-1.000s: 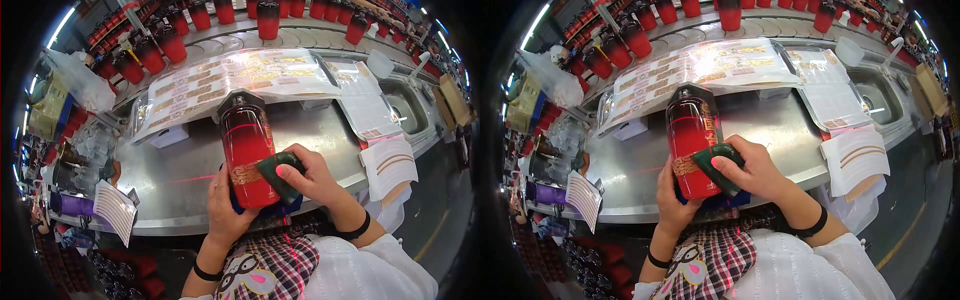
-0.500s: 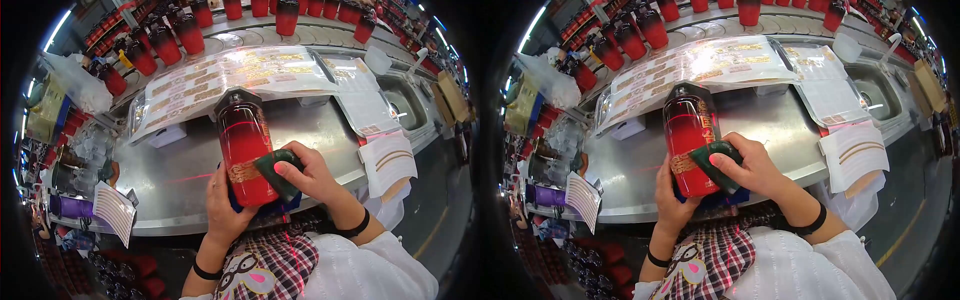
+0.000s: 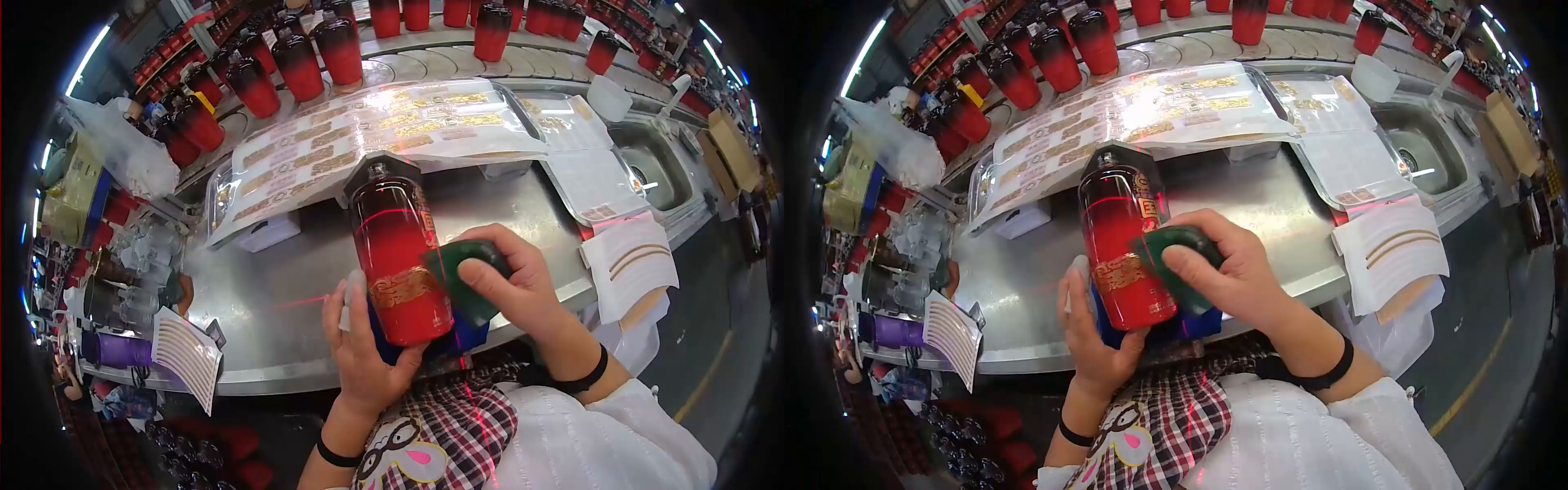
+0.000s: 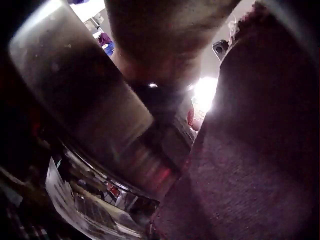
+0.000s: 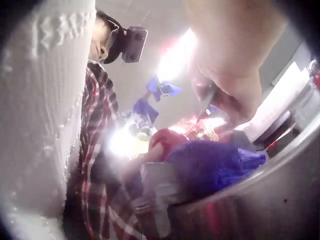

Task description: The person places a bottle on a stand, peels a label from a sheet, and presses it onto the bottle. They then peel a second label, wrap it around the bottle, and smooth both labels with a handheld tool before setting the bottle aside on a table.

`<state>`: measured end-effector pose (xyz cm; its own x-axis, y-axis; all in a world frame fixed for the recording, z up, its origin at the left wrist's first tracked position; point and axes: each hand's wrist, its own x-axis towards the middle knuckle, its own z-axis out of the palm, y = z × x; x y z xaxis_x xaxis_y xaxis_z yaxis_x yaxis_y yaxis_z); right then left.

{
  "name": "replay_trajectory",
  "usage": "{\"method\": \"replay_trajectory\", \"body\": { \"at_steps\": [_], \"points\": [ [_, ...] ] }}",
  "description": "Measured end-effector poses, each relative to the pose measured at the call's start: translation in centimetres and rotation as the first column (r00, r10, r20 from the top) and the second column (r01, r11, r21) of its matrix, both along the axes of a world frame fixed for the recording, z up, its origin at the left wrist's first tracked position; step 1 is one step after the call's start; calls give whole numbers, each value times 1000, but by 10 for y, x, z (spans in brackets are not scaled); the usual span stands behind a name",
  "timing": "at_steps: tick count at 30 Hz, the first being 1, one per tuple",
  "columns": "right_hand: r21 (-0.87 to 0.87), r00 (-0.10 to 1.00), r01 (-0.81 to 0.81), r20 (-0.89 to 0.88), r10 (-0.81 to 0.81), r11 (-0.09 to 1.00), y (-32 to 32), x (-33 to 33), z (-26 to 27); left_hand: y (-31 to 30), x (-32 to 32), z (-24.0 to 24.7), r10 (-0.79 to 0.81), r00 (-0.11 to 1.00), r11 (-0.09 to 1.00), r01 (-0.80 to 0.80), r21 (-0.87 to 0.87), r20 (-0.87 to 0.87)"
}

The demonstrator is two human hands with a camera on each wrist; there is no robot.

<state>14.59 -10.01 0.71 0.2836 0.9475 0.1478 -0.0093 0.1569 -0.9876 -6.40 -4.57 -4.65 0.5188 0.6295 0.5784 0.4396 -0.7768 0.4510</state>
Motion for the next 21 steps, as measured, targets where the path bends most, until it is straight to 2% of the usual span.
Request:
{"method": "replay_trajectory", "body": {
  "at_steps": [2,3,4,5,9,11,12,15,21],
  "points": [
    [-20,997,-30,67,31,999,2,0,-1,1,-4,8,-42,994,988,56,145,-100],
    [-30,994,-46,101,49,998,4,0,-2,1,-4,11,-44,993,986,61,154,-112],
    [-95,998,-58,29,61,994,4,3,-3,3,-4,14,-45,991,984,65,164,-124],
    [-82,999,-32,17,34,996,5,5,-3,5,-3,16,-46,990,983,70,172,-136],
    [-59,999,51,13,-50,997,1,14,-5,6,-1,14,-77,995,994,81,-75,65],
    [-72,996,72,57,-68,995,-1,19,-6,7,1,9,-72,976,959,125,-255,206],
    [-58,997,68,47,-65,996,-2,19,-5,7,3,9,-71,973,944,137,-300,220],
    [-91,993,30,118,-19,995,-5,20,-2,6,4,10,-90,996,992,91,-92,19],
    [-90,999,24,49,-20,996,-2,19,-2,5,4,13,-52,987,993,67,98,-149]
  ]
}}
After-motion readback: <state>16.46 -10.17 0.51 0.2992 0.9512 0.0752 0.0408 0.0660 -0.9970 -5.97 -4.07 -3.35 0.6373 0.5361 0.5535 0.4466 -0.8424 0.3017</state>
